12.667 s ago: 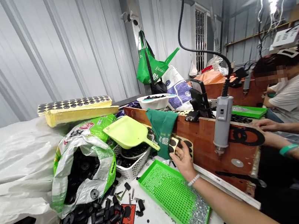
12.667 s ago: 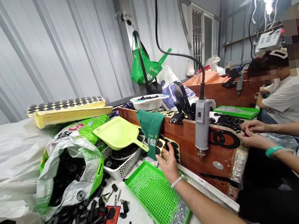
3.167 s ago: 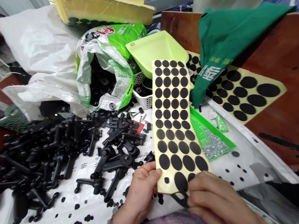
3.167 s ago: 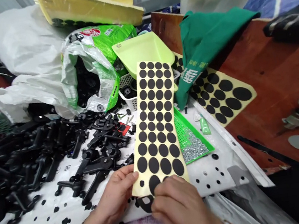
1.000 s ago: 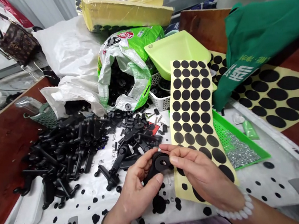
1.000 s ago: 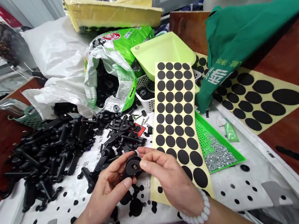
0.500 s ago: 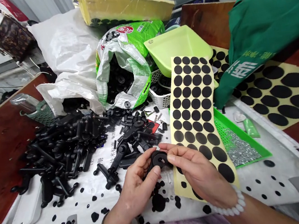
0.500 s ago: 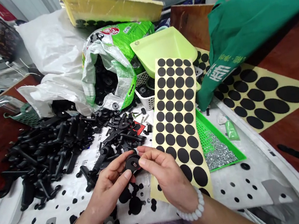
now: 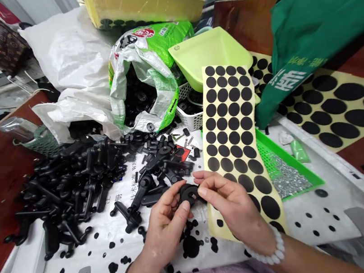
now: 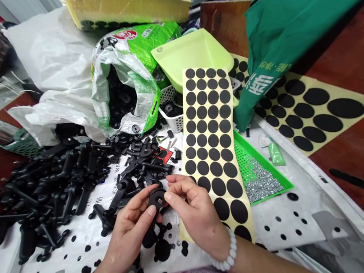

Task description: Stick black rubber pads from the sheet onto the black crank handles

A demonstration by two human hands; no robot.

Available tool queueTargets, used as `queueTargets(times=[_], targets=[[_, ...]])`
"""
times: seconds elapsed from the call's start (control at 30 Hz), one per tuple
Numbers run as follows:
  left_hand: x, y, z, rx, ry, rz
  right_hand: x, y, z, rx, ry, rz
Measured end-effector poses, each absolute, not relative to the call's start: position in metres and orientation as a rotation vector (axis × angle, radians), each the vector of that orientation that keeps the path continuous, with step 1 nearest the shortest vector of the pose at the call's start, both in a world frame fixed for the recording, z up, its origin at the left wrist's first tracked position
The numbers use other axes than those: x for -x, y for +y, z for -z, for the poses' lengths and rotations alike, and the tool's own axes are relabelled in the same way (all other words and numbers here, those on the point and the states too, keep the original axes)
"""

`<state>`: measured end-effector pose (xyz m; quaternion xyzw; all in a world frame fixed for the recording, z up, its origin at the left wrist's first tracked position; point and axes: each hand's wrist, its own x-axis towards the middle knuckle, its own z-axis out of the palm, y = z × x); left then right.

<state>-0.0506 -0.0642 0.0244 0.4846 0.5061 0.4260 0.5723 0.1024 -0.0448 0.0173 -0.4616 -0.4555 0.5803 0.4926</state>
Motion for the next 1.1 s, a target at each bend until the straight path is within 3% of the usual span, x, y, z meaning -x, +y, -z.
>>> queueTargets(times=[0.3,0.6,0.83,1.1], targets=[[0.048,-0.068,-0.022,-1.182,1.227,-1.033,-0.101,-0.047,-0.014,1.171,-1.26,-1.186],[0.052,-0.075,-0.012,-1.352,1.362,-1.092,-0.105,-0.047,-0.018,1.286,-1.53,-0.732],[0.047,-0.079,-0.016,-1.252,1.163,-1.113,-0.106,-0.05,-0.026,1.071,-1.345,-1.487],[0.05,-0.078,-0.02,-1.073,1.178,-1.061,-0.118,-0.051,-0.028,0.982,-1.269,-1.745]])
